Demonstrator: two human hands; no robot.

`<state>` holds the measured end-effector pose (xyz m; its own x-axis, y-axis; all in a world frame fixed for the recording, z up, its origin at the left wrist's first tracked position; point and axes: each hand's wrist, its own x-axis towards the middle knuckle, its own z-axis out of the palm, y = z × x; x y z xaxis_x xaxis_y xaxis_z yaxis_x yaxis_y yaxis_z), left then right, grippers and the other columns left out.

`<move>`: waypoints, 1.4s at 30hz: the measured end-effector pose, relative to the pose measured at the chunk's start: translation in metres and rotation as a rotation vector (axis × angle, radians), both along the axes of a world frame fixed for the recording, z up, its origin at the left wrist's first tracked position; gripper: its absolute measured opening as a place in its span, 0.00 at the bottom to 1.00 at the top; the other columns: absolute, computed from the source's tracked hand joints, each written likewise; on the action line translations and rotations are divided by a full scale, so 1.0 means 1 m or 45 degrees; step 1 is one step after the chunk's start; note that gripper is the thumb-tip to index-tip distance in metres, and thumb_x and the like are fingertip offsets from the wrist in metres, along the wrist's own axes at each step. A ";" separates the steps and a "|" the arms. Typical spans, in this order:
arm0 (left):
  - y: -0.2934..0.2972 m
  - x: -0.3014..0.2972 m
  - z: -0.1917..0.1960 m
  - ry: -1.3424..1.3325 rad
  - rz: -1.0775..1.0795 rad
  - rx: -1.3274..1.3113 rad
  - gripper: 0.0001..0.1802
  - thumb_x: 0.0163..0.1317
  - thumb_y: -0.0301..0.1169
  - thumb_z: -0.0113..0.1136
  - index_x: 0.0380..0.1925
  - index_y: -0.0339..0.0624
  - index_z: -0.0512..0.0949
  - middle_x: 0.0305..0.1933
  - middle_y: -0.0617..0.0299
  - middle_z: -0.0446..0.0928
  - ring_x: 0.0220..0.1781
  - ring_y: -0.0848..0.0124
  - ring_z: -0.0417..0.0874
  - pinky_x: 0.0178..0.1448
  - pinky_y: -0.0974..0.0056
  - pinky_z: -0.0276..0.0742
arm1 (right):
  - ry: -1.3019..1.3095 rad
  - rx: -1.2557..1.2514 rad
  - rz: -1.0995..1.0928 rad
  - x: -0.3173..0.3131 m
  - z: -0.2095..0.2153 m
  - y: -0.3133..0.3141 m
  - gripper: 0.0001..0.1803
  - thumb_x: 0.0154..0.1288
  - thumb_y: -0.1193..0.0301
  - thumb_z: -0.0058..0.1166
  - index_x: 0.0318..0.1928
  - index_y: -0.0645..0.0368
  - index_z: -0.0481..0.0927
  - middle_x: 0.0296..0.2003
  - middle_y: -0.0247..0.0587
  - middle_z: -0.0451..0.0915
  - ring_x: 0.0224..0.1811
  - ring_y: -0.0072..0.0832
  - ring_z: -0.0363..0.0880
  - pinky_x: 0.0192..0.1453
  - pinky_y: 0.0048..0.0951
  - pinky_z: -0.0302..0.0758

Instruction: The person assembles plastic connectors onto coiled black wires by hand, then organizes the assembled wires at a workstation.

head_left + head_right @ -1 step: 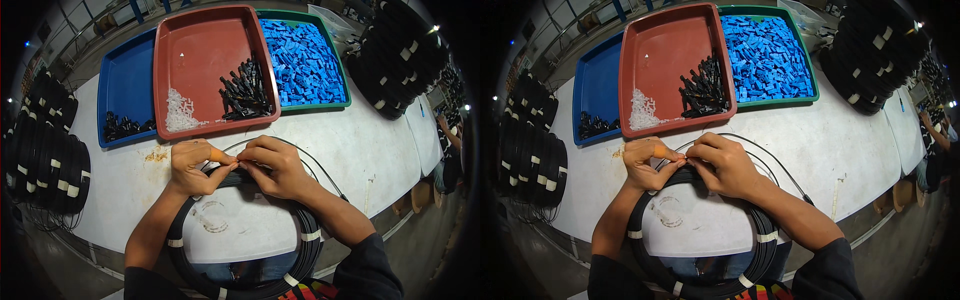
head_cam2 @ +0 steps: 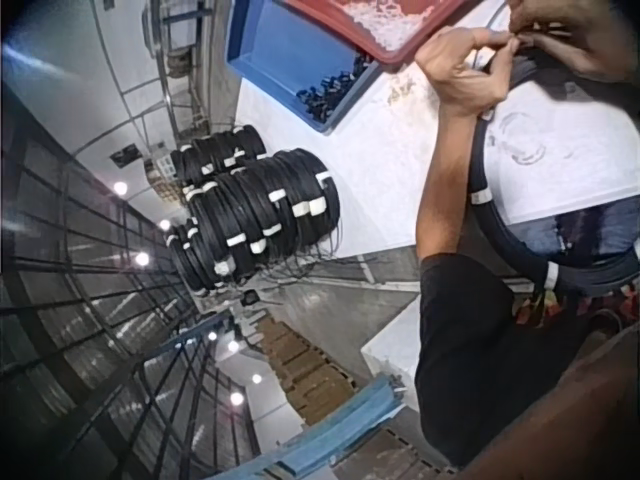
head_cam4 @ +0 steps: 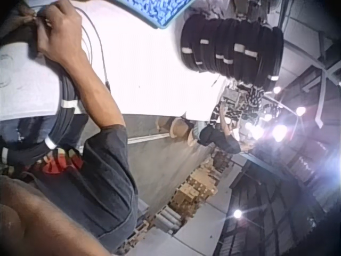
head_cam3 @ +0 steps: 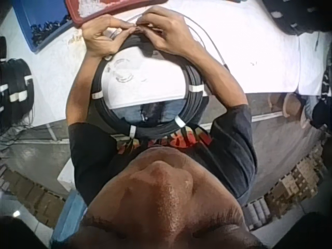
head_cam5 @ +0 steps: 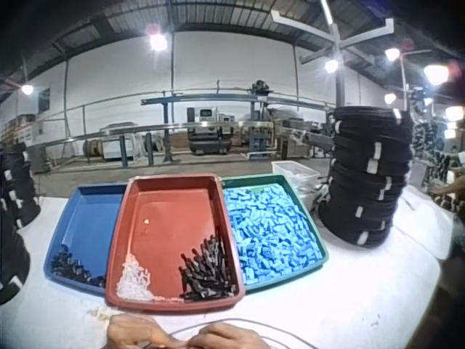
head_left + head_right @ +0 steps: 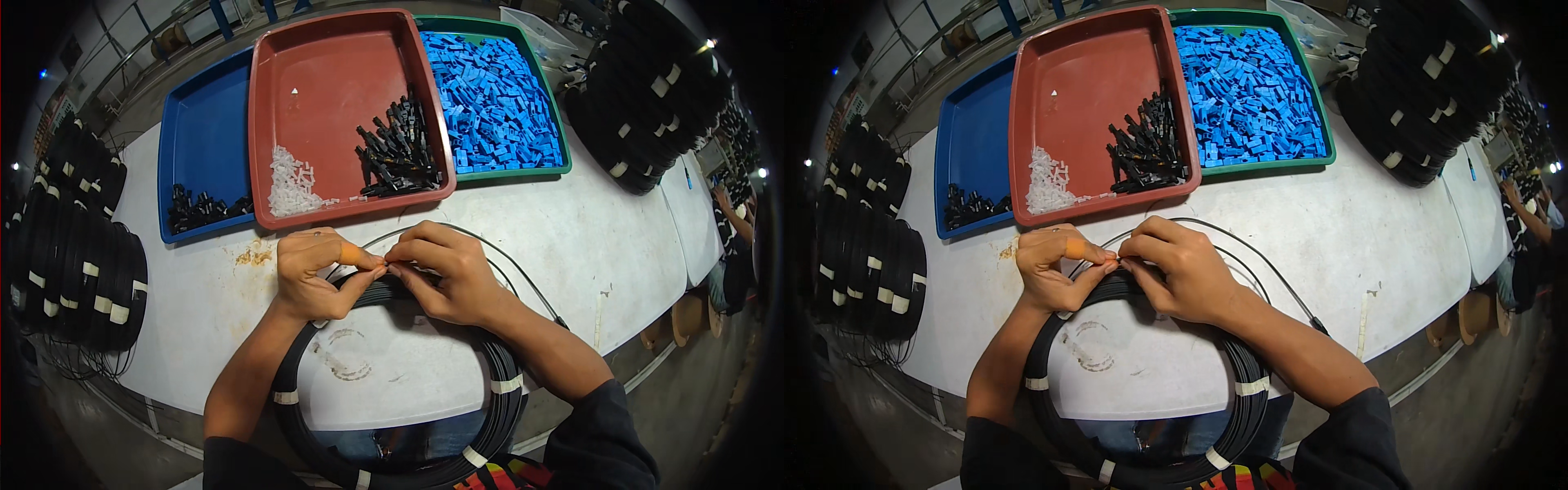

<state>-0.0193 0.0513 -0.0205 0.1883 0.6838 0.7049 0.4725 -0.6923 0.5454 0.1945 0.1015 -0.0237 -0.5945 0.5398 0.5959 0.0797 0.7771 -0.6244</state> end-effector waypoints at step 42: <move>0.138 -0.025 0.010 0.853 0.296 0.070 0.06 0.56 0.26 0.70 0.34 0.42 0.84 0.44 0.62 0.84 0.53 0.61 0.81 0.59 0.55 0.71 | -0.069 -0.207 0.078 0.001 -0.008 0.007 0.05 0.61 0.75 0.61 0.37 0.64 0.84 0.34 0.45 0.80 0.34 0.44 0.82 0.39 0.38 0.80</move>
